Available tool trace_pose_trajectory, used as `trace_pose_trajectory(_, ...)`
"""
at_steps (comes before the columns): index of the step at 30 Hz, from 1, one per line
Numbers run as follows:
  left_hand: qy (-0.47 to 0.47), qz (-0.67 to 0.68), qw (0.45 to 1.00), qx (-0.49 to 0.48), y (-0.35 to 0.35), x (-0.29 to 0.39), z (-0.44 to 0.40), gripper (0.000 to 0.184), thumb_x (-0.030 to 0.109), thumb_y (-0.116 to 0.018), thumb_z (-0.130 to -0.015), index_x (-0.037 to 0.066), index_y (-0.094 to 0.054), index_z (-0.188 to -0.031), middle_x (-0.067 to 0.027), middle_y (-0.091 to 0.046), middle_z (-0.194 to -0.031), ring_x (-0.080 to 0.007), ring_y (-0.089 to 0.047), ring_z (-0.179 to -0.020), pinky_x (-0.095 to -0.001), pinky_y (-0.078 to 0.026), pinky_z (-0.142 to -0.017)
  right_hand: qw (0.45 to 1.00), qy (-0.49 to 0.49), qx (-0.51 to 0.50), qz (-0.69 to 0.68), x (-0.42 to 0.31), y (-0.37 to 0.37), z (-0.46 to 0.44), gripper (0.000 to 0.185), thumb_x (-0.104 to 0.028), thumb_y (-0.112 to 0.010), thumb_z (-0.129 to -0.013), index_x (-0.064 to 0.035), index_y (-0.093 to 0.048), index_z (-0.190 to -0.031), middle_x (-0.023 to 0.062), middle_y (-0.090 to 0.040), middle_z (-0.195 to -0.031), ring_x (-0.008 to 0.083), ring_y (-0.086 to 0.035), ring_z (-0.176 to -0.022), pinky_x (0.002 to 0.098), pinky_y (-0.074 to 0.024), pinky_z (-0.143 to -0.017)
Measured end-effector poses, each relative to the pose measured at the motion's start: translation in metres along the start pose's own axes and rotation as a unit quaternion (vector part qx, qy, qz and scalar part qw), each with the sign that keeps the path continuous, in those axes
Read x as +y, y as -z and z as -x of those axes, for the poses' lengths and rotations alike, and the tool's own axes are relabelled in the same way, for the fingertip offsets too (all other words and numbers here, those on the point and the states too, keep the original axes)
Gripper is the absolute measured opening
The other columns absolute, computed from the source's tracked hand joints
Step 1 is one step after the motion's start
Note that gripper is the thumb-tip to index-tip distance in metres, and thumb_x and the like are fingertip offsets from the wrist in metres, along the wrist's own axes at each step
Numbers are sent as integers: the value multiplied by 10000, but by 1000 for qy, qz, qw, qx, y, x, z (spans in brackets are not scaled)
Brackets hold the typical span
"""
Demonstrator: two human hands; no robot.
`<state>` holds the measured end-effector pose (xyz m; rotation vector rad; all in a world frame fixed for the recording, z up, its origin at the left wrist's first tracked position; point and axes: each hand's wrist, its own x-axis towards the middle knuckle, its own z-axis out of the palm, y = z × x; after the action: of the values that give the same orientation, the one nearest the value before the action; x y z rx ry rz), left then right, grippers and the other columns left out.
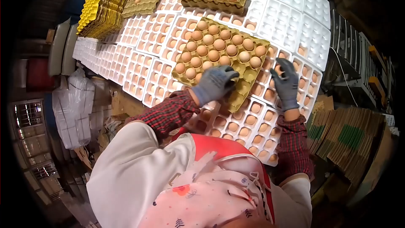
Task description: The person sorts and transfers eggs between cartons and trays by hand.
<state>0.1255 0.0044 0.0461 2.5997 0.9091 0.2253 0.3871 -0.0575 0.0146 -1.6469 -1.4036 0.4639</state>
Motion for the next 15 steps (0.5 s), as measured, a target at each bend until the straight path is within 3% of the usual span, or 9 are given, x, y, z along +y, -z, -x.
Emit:
trace_pose_trajectory(1,-1,-88,996,-17,12,-15,0,205,279,-699,-812,147,-655,-963,-67,-643,-953,-294,-651,-884,-414,-537,-747,999,11,-34,18,-23,-17,0,400,-138,-766,-820,-122,-662,-1206,106,-625,-1226,278,-649,-1023,367,-533,-835)
trace_pose_trajectory(2,-17,-74,997,-29,13,-29,6,219,282,-701,-800,148,-644,-964,-66,-631,-964,-295,-650,-889,-418,-536,-741,991,76,-49,99,-28,-32,-5,437,-138,-750,-805,-110,-630,-1224,118,-626,-1170,317,-637,-987,405,-528,-833)
trace_pose_trajectory(5,-77,-38,993,-77,15,-63,10,254,286,-701,-779,153,-618,-978,-66,-600,-1001,-295,-650,-893,-428,-532,-724,942,87,-82,314,-38,-64,-13,411,-169,-747,-765,-98,-600,-1142,128,-608,-1062,339,-610,-955,443,-508,-810)
trace_pose_trajectory(8,-146,0,980,-138,15,-83,2,248,272,-688,-797,165,-614,-1008,-66,-587,-1020,-299,-656,-877,-445,-530,-693,958,67,-86,263,-33,-67,-18,374,-159,-754,-743,-91,-606,-1080,128,-612,-1039,342,-619,-946,455,-511,-796)
trace_pose_trajectory(9,-148,-6,976,-158,19,-86,-2,253,275,-687,-797,164,-615,-1013,-63,-587,-1020,-301,-659,-876,-447,-530,-685,971,61,-94,210,-30,-59,-21,364,-146,-740,-775,-73,-614,-1110,111,-636,-1021,262,-644,-908,398,-527,-774)
trace_pose_trajectory(10,-152,-14,972,-177,24,-88,-7,258,278,-685,-797,163,-615,-1017,-60,-587,-1021,-303,-662,-875,-450,-530,-677,997,-48,-51,26,-25,-58,-20,367,-151,-732,-793,-59,-613,-1128,100,-645,-1014,215,-637,-892,355,-525,-767)
trace_pose_trajectory(12,-155,-24,968,-196,21,-91,-16,255,270,-678,-787,159,-629,-1011,-63,-606,-1011,-312,-672,-873,-451,-530,-659,926,-176,24,-334,-20,-56,-22,379,-189,-721,-832,-12,-615,-1150,82,-658,-1014,119,-599,-885,252,-502,-767)
trace_pose_trajectory(13,-156,-40,962,-219,20,-91,-23,243,263,-674,-787,156,-636,-1001,-67,-616,-997,-311,-675,-871,-448,-532,-660,921,-168,9,-351,-19,-56,-26,338,-187,-720,-825,-34,-628,-1112,84,-641,-972,157,-602,-871,274,-503,-774)
trace_pose_trajectory(15,-155,-70,947,-271,39,-78,-31,220,251,-666,-788,149,-651,-982,-77,-636,-969,-309,-681,-868,-443,-534,-663,998,-17,-48,-47,-36,-75,-37,321,-210,-726,-816,-74,-630,-1091,100,-645,-978,220,-629,-875,322,-514,-795)
